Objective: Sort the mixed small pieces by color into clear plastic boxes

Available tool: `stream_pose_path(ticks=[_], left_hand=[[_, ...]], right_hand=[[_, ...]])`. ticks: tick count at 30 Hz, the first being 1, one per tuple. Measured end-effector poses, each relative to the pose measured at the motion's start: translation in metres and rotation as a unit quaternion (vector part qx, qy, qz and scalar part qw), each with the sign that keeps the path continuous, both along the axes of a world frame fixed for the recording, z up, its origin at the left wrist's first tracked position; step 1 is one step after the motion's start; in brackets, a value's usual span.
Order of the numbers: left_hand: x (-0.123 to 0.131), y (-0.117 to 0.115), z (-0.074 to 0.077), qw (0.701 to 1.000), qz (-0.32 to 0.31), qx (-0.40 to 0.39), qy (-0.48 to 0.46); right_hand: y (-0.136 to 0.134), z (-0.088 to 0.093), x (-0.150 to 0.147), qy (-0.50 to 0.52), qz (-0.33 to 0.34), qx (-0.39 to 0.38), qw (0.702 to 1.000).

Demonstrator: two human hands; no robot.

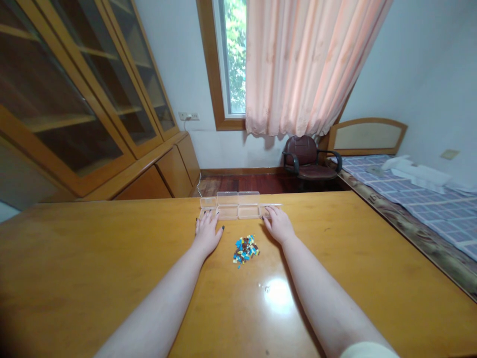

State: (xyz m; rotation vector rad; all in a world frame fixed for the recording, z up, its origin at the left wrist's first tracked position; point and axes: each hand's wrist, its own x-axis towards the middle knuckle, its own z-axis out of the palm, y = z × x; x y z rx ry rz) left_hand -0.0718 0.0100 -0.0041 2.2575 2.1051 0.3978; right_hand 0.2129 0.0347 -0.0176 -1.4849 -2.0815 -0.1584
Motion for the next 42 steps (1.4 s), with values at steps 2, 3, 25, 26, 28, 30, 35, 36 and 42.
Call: stream_pose_path(ticks=[2,3,25,26,28,30,35,36,42], left_hand=[[0.009,-0.005,0.009,0.999,-0.029,0.039,0.005],[0.016,-0.007,0.014,0.996,-0.055,0.063,0.01],[0.138,0.025,0.006,0.961,-0.259,-0.079,0.048],[0.139,0.025,0.007,0.962,-0.258,-0.084,0.045],[0.139,0.025,0.008,0.962,-0.252,-0.095,0.045],[0.14,0.025,0.009,0.963,-0.246,-0.102,0.049],[0.14,0.025,0.006,0.964,-0.241,-0.102,0.047],[0.14,0.025,0.006,0.964,-0.242,-0.101,0.046],[0.14,0.027,0.008,0.963,-0.243,-0.113,0.029]], right_hand=[[0.004,-0.002,0.001,0.01,0.003,-0.016,1.0],[0.005,-0.003,0.001,0.016,0.004,-0.02,1.0],[0.031,0.001,-0.006,-0.023,-0.037,-0.066,0.997],[0.036,0.002,-0.006,-0.031,-0.041,-0.079,0.996],[0.045,0.004,-0.004,-0.043,-0.057,-0.103,0.992],[0.053,0.004,-0.001,-0.049,-0.074,-0.127,0.988],[0.062,-0.004,0.003,-0.05,-0.083,-0.158,0.983],[0.061,-0.005,0.003,-0.05,-0.082,-0.155,0.983],[0.052,0.0,0.004,-0.056,-0.066,-0.141,0.986]])
